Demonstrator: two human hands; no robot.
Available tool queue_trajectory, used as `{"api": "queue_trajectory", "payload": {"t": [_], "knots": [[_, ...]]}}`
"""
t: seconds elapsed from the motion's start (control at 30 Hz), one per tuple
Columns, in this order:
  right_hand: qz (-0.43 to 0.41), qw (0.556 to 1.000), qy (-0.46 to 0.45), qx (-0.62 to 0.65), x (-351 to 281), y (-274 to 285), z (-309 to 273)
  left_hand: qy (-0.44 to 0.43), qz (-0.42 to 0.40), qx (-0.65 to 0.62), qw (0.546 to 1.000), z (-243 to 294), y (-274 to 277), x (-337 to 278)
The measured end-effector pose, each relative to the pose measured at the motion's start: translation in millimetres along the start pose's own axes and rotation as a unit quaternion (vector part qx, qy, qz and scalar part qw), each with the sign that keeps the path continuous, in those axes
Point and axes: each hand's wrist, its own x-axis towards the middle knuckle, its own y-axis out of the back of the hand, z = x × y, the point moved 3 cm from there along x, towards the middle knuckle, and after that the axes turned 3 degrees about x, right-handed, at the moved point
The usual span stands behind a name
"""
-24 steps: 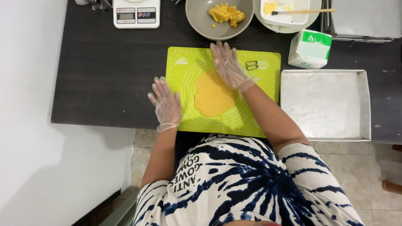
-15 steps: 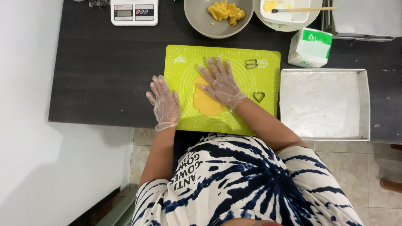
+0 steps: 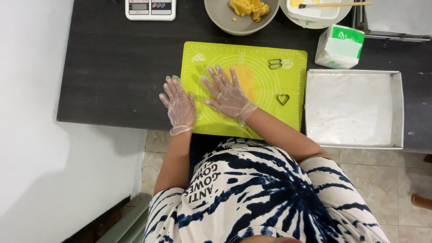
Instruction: Flattening dough by hand on a silicone mat and using a cookie cutter to create heart shapes.
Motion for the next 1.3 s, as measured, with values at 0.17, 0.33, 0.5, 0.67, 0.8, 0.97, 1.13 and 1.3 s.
{"api": "queue_trajectory", "payload": {"t": [0.17, 0.33, 0.5, 0.67, 0.8, 0.97, 1.13, 1.3], "knots": [[-0.053, 0.997, -0.005, -0.056, 8, -21, -10, 0.006, 0.015, 0.008, 1.000, 4, 10, -5], [-0.072, 0.993, -0.015, -0.091, 17, -19, -16, 0.010, -0.011, 0.003, 1.000, -1, 3, 0], [-0.084, 0.992, -0.033, -0.088, 15, -10, -20, 0.004, -0.020, 0.004, 1.000, -2, -1, -2], [-0.032, 0.977, 0.009, 0.208, 14, 2, 3, 0.008, -0.020, 0.010, 1.000, -2, 0, -2], [0.014, 0.991, 0.019, 0.134, -6, 6, 8, 0.006, -0.014, 0.007, 1.000, 0, 4, -4], [-0.018, 0.999, 0.028, -0.038, -25, -20, -5, 0.001, -0.013, 0.004, 1.000, -2, 1, -4], [0.018, 0.995, 0.048, 0.090, -17, -29, 12, 0.006, -0.022, -0.011, 1.000, -1, 1, -4], [0.174, 0.904, -0.040, 0.388, -55, 23, 63, 0.011, -0.020, -0.044, 0.999, -1, 16, -9]]}}
